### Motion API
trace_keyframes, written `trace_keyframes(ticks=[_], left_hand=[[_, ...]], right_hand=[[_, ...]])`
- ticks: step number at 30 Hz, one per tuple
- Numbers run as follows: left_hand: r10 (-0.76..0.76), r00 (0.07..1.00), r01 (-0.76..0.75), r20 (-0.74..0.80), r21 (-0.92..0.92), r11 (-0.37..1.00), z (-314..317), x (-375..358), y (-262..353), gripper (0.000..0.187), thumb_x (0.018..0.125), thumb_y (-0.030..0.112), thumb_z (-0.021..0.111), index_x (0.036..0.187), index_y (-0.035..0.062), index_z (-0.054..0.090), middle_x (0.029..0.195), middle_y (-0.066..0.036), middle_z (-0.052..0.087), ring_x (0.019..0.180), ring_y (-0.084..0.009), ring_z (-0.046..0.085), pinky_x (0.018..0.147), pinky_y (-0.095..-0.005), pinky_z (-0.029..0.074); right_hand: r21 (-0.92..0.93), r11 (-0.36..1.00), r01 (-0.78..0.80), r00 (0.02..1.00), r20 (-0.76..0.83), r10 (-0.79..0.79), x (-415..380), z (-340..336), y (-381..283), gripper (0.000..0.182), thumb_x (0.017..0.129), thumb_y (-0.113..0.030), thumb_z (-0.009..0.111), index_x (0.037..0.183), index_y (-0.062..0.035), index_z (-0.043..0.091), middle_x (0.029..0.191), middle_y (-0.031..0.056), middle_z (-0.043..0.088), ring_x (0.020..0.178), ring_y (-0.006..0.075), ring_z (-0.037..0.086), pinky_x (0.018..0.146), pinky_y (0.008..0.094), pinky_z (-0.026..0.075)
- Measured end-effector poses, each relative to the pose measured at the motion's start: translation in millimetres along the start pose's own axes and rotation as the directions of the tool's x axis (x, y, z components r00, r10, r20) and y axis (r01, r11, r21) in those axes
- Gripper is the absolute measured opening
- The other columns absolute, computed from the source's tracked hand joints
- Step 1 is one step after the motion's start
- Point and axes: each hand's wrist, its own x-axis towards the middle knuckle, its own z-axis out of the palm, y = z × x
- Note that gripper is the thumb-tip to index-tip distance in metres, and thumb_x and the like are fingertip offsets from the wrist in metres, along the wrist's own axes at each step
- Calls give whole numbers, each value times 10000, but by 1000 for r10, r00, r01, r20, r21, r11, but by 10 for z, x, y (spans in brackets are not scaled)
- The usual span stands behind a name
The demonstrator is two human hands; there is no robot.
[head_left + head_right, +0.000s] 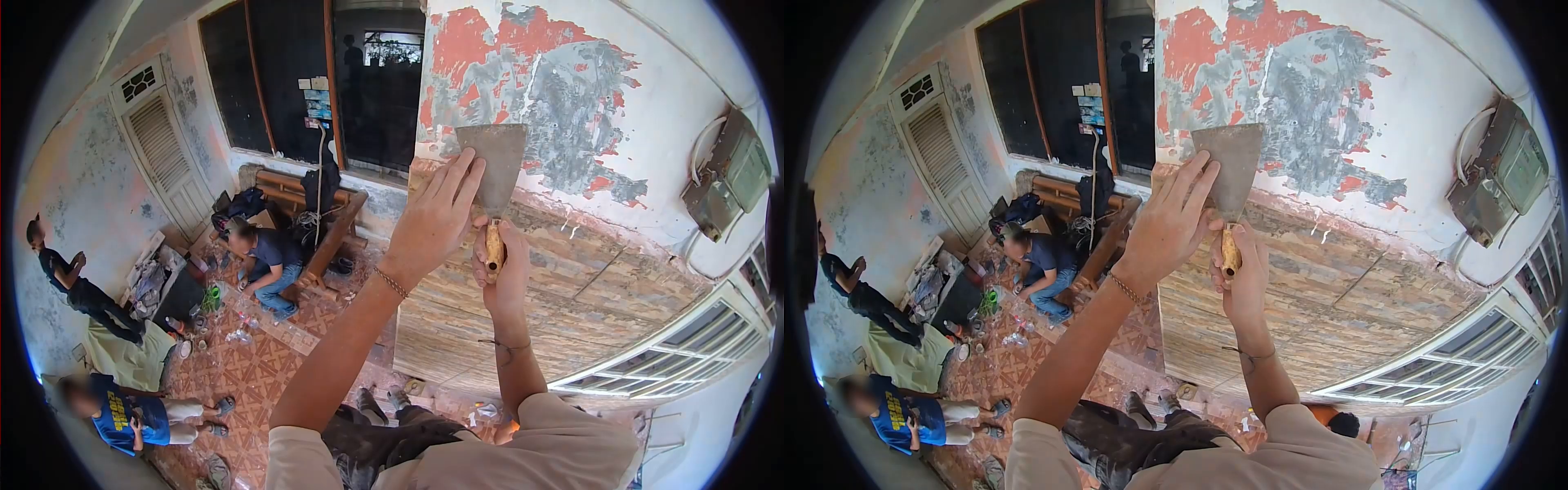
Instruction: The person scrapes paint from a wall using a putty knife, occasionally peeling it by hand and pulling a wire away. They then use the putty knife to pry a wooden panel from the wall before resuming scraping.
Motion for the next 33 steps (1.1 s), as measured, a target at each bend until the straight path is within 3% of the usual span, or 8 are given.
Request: trace_keyframes(ticks=[7,12,22,25,27,28,31,33], left_hand=[[33,998,-34,-59,-5,999,8,-5,-5,633,874,38,665,1478,-15,483,1510,-197,490,1333,-358,539,1115,-454,448],[26,1000,-26,-1,42,999,-24,-3,9,609,910,73,616,1492,-25,465,1550,-203,460,1421,-347,472,1192,-448,383],[54,999,-54,7,48,997,-101,4,-36,640,892,33,607,1505,-37,437,1553,-204,453,1415,-363,469,1185,-466,384],[-58,995,52,-84,-64,997,-138,-28,-57,670,887,30,608,1522,-42,407,1565,-210,438,1416,-382,462,1166,-476,402],[-270,940,213,-207,-259,942,-97,-86,-86,717,879,35,617,1545,-44,363,1589,-216,405,1413,-404,460,1154,-480,414],[-269,940,212,-212,-257,943,-97,-102,-101,717,879,35,617,1545,-44,363,1589,-216,405,1413,-404,460,1154,-480,414],[-212,975,206,-60,-98,974,-82,-192,-122,750,886,69,630,1564,-42,331,1612,-215,368,1453,-402,417,1168,-471,399],[-116,990,109,81,89,990,-40,-267,-111,764,886,88,635,1571,-41,323,1627,-214,343,1502,-393,352,1189,-461,375]], right_hand=[[-2,1000,-2,1000,11,2,10,-26,21,359,1085,-326,441,1119,-25,633,660,3,487,440,78,391,382,237,285],[-16,1000,8,1000,16,-8,15,-41,-22,347,1077,-318,453,1117,-24,633,660,5,493,443,81,399,381,235,290],[-16,999,-41,999,-2,41,-8,16,-139,329,1090,-284,449,1107,-13,633,642,-5,487,427,63,395,359,217,281],[-35,999,-2,999,51,4,72,156,-275,326,1089,-280,450,1113,-12,635,646,0,491,418,66,386,358,219,274],[-119,989,88,988,134,-71,198,308,-446,339,1089,-289,449,1126,-6,634,650,6,496,406,69,379,354,221,268],[-118,989,90,988,138,-73,304,367,-525,339,1089,-289,449,1126,-6,634,650,6,496,406,69,379,354,221,268],[-121,990,75,970,240,-44,624,554,-753,345,1083,-302,479,1135,4,631,671,4,512,384,59,357,333,218,252],[-164,985,48,967,255,-4,792,691,-884,322,1062,-272,508,1129,18,632,682,10,540,375,64,371,326,225,264]])
